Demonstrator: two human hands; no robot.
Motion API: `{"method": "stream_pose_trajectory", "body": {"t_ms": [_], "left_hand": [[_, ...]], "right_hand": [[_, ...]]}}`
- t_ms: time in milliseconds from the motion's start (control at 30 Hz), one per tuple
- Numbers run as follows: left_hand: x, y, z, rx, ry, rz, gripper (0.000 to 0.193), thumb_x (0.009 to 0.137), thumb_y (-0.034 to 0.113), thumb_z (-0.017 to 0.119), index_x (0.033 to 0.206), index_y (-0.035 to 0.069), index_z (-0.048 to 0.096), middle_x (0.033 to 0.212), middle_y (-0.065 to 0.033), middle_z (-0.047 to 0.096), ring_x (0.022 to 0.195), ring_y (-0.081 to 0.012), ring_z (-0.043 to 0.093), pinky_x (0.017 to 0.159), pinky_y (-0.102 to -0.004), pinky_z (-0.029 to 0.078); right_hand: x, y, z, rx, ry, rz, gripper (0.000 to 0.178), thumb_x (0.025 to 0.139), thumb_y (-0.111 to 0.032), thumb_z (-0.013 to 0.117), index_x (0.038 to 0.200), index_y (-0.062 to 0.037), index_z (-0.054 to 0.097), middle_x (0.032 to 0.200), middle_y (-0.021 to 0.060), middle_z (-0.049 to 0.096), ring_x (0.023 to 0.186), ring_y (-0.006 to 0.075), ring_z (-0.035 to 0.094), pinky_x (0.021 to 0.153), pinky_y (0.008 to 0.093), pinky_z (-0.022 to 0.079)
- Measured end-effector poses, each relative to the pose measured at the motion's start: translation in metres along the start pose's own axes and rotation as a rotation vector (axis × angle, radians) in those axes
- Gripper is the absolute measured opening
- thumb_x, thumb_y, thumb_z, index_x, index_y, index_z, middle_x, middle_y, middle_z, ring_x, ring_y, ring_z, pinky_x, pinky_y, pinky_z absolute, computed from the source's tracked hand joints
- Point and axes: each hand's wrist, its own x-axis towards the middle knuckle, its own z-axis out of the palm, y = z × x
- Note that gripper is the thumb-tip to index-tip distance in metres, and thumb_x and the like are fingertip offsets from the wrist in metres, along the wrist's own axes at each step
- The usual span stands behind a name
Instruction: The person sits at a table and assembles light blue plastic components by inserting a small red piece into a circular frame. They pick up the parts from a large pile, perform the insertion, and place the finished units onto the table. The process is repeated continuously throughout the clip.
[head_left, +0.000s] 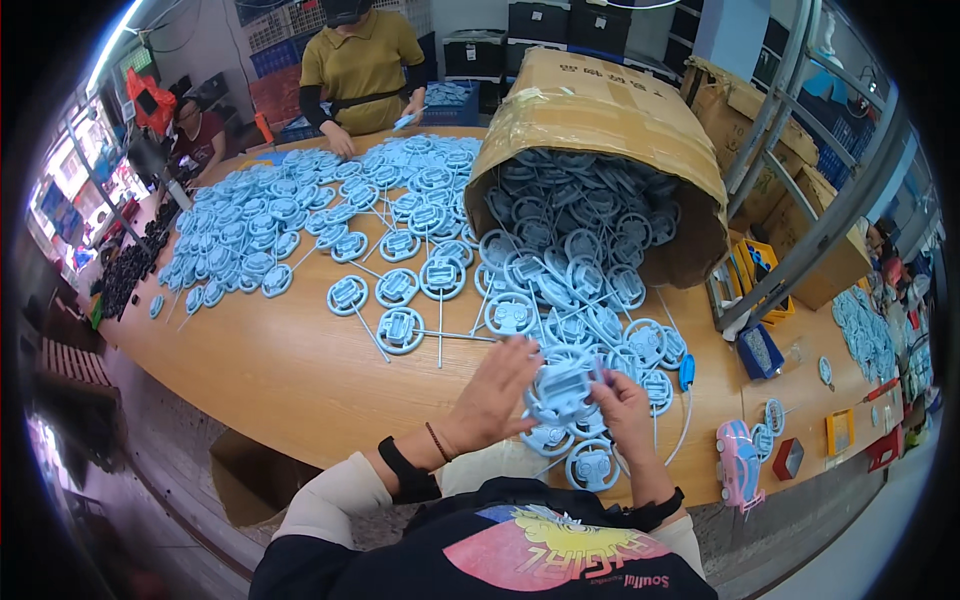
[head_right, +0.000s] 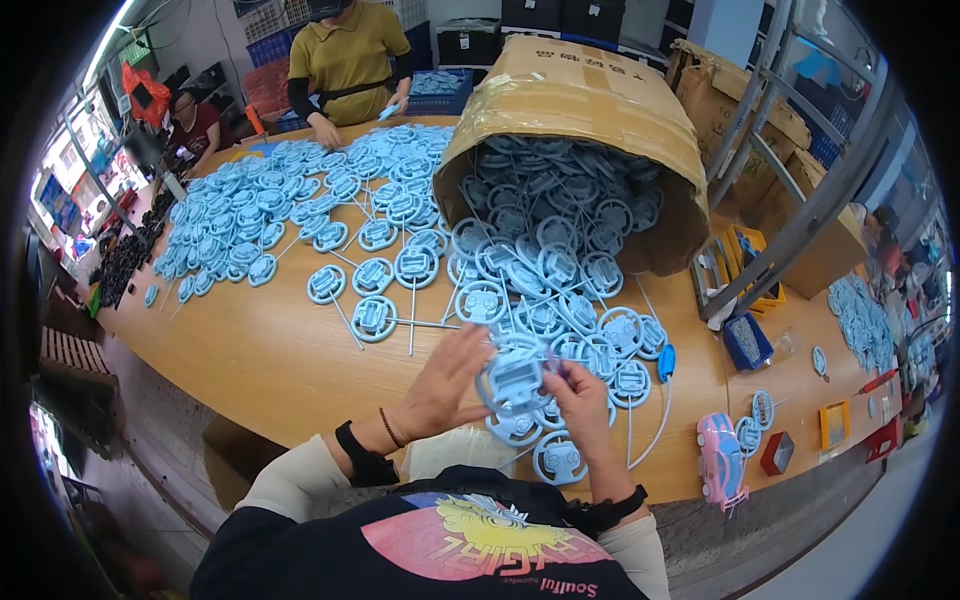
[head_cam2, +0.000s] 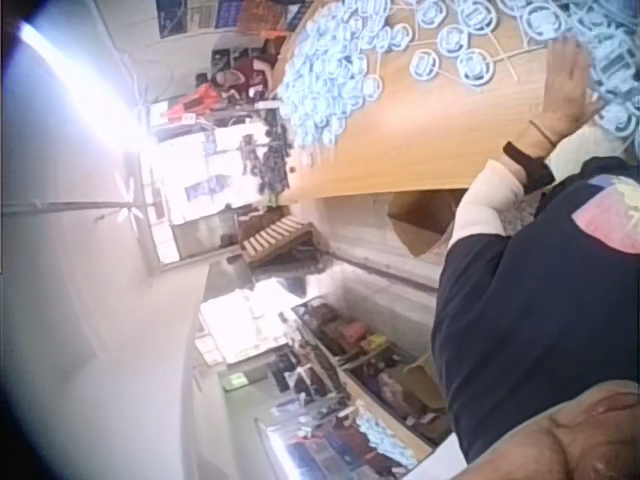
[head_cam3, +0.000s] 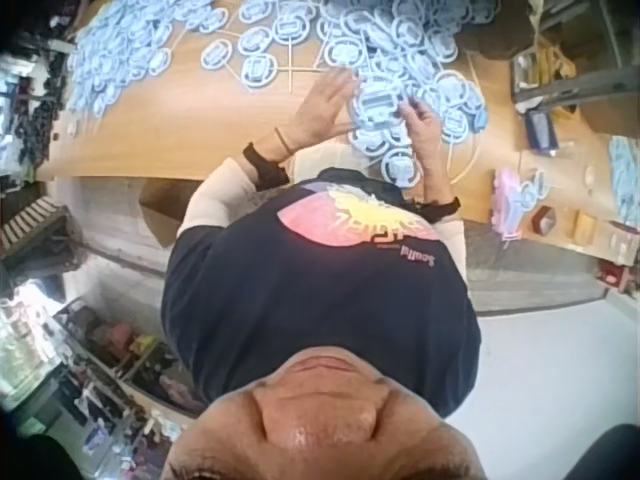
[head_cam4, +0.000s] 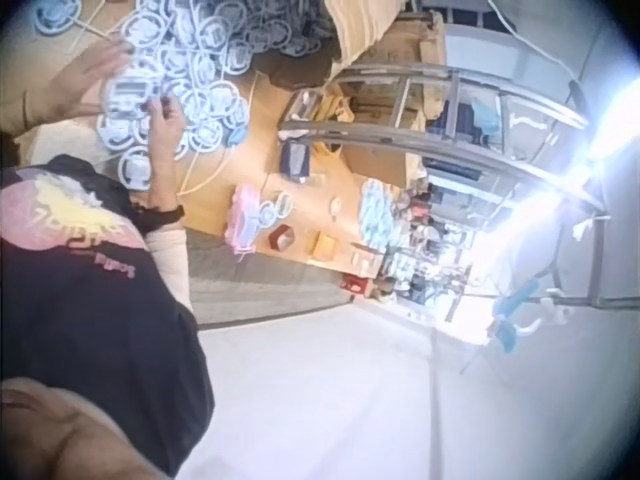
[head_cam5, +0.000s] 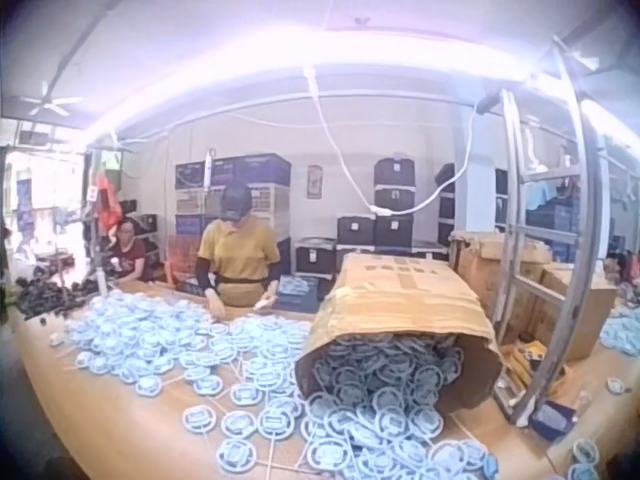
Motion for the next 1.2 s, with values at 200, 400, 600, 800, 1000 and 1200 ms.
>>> {"method": "stream_pose_trajectory", "body": {"t_ms": [200,400,600,800,1000,1200], "left_hand": [[0.005,0.005,0.034,-1.412,0.13,-0.522,0.044,0.092,0.016,0.051,0.129,0.0,0.036,0.117,-0.0059,0.052,0.102,-0.0142,0.054,0.084,-0.029,0.048],[-0.001,-0.008,0.023,-1.525,0.029,-0.581,0.036,0.092,0.016,0.049,0.125,0.005,0.042,0.117,-0.0053,0.052,0.105,-0.016,0.053,0.09,-0.0349,0.046],[-0.012,-0.015,0.005,-1.419,0.039,-0.683,0.032,0.092,0.017,0.049,0.12,0.003,0.047,0.107,-0.005,0.057,0.094,-0.0145,0.058,0.083,-0.0318,0.05],[-0.022,-0.041,-0.011,-1.205,0.203,-0.807,0.027,0.091,0.016,0.05,0.115,0.003,0.05,0.096,-0.0012,0.058,0.081,-0.0098,0.058,0.072,-0.0273,0.051],[-0.016,-0.035,-0.015,-1.184,0.182,-0.736,0.03,0.091,0.018,0.052,0.116,0.002,0.052,0.092,-0.0013,0.06,0.076,-0.0086,0.06,0.067,-0.0238,0.051],[-0.01,-0.024,-0.008,-1.223,0.124,-0.784,0.029,0.09,0.018,0.053,0.114,0.001,0.053,0.092,-0.0021,0.062,0.074,-0.0088,0.061,0.066,-0.0237,0.052]], "right_hand": [[-0.002,-0.009,-0.001,0.079,0.118,-0.102,0.018,0.086,-0.013,0.058,0.101,-0.0039,0.059,0.067,-0.0048,0.056,0.048,-0.0021,0.034,0.041,0.0152,0.023],[-0.006,-0.002,0.0,-0.147,-0.041,-0.1,0.026,0.088,-0.015,0.055,0.111,-0.0017,0.056,0.073,-0.0034,0.052,0.06,0.0051,0.043,0.056,0.0203,0.034],[-0.005,-0.002,0.011,-0.494,0.012,-0.343,0.032,0.089,-0.016,0.051,0.117,0.0,0.046,0.088,0.0099,0.052,0.066,0.0177,0.051,0.065,0.0269,0.042],[-0.011,-0.012,0.013,-0.455,-0.039,-0.459,0.014,0.084,-0.003,0.054,0.098,-0.0001,0.052,0.082,0.0087,0.054,0.067,0.0173,0.053,0.06,0.0284,0.043],[-0.014,-0.01,0.016,-0.617,-0.208,-0.545,0.016,0.08,-0.002,0.059,0.096,-0.0035,0.061,0.079,0.0086,0.056,0.068,0.0218,0.056,0.06,0.0278,0.044],[-0.013,-0.008,0.022,-0.836,-0.225,-0.643,0.034,0.074,0.0,0.055,0.103,-0.016,0.063,0.079,0.0056,0.059,0.062,0.0232,0.06,0.052,0.0312,0.048]]}}
